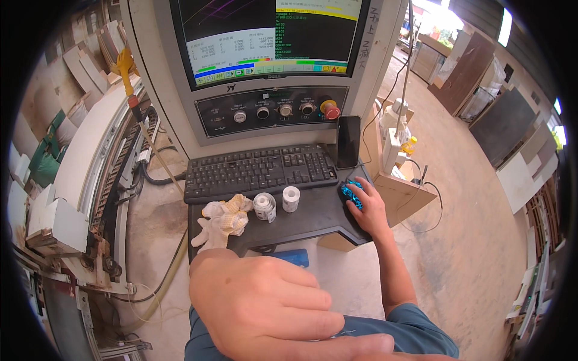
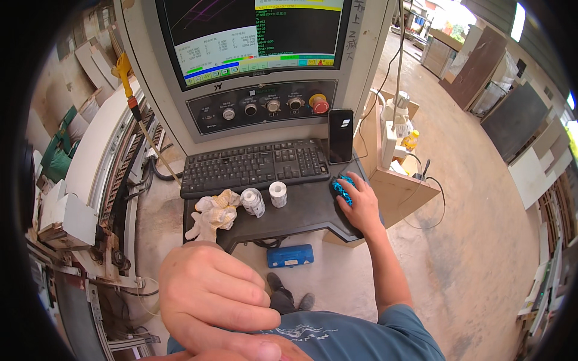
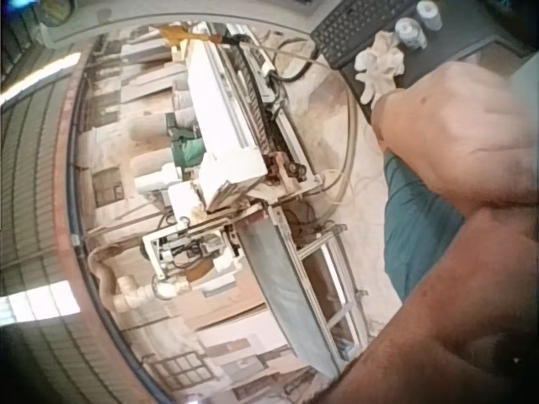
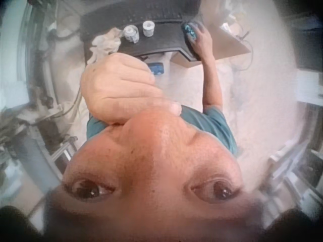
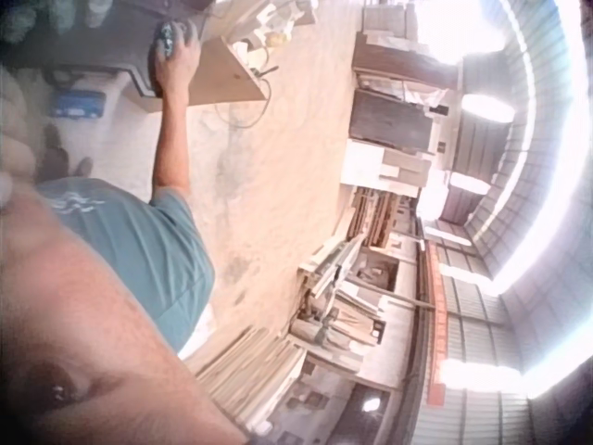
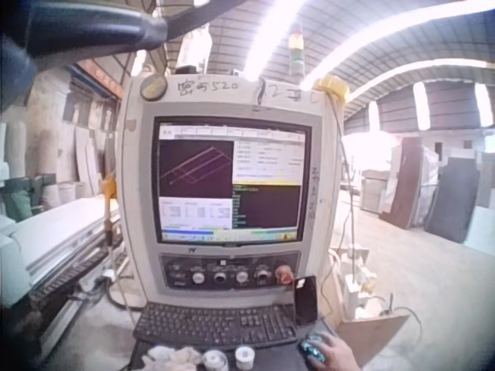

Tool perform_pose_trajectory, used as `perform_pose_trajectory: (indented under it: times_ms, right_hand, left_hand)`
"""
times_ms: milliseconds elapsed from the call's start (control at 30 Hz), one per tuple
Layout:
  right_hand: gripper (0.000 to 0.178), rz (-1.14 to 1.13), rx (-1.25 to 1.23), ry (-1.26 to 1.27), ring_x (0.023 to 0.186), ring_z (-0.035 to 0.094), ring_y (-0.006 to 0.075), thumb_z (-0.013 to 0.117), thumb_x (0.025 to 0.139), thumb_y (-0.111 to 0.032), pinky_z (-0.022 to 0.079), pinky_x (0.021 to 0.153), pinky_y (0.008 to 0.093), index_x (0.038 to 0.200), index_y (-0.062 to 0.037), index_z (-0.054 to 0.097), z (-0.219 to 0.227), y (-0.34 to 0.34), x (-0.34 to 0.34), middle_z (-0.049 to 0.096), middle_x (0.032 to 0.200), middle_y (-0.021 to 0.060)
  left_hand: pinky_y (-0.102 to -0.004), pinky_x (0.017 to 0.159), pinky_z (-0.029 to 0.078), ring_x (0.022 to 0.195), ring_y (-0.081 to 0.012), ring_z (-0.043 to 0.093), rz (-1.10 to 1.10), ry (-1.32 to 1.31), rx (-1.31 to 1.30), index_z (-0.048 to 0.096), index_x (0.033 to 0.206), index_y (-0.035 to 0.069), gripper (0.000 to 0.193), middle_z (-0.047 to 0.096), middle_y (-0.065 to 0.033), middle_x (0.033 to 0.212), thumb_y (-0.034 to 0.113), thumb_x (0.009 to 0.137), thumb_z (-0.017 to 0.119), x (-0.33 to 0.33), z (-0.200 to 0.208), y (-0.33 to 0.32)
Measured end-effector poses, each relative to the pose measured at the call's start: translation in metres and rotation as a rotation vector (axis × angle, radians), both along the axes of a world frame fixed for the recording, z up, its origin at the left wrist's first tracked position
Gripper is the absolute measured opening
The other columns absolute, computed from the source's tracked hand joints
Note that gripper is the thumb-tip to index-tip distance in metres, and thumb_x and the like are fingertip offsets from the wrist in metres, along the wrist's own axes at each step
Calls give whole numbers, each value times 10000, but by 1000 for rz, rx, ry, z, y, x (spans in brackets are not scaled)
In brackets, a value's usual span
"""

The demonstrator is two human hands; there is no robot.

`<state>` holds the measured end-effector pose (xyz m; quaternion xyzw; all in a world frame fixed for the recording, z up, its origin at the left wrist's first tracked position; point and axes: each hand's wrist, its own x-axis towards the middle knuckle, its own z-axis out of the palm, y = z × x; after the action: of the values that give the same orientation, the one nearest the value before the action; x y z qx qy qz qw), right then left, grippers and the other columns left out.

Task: The person removes a large white panel from a machine, carries it across the workshop, and places it on a stack. They then walk to a control station, operate the computer mouse, and put on gloves.

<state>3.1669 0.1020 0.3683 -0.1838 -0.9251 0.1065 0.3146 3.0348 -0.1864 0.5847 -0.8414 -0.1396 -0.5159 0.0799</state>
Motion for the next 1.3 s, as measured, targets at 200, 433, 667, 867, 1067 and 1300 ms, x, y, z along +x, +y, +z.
perform_pose_trajectory:
  times_ms: [200,433,667,867,1067,1300]
  right_hand:
    - [446,11,-28,-8,1249,618,359,772,844,-169,501,1046,454,1283,-141,700,4,-3,1,608,1432,123]
    - [470,24,-66,-12,1256,622,350,773,816,-153,496,1057,447,1281,-132,711,6,-5,1,617,1432,113]
    - [490,14,-107,11,1247,638,355,763,788,-133,514,1056,437,1275,-116,716,7,-6,3,638,1413,119]
    - [483,-12,-117,48,1239,645,352,761,771,-122,524,1047,429,1253,-105,727,8,-8,4,651,1393,126]
    - [483,-14,-139,45,1240,645,347,760,769,-119,528,1042,425,1250,-102,727,8,-7,6,650,1399,125]
    - [461,-24,-105,44,1236,642,350,767,798,-140,528,1034,425,1256,-112,721,5,-3,3,634,1417,125]
  left_hand:
    - [-317,417,362,482,-197,569,15,-96,19,710,1019,-154,256,727,-192,803,25,840,667,5,-3,-1]
    - [-314,415,371,484,-194,585,40,-115,-37,714,992,-142,261,732,-185,799,19,790,677,2,2,-7]
    - [-313,413,370,500,-192,596,22,-79,49,711,1000,-152,273,731,-184,810,-3,772,684,-1,-3,0]
    - [-315,415,378,511,-203,606,64,-198,-2,707,978,-155,245,732,-202,825,-7,784,683,8,-5,-4]
    - [-313,429,408,535,-219,635,44,-60,48,709,956,-153,223,737,-212,837,-5,793,677,-4,-1,5]
    - [-319,442,432,546,-235,647,39,-136,-33,710,933,-153,210,740,-228,853,-1,792,672,2,3,4]
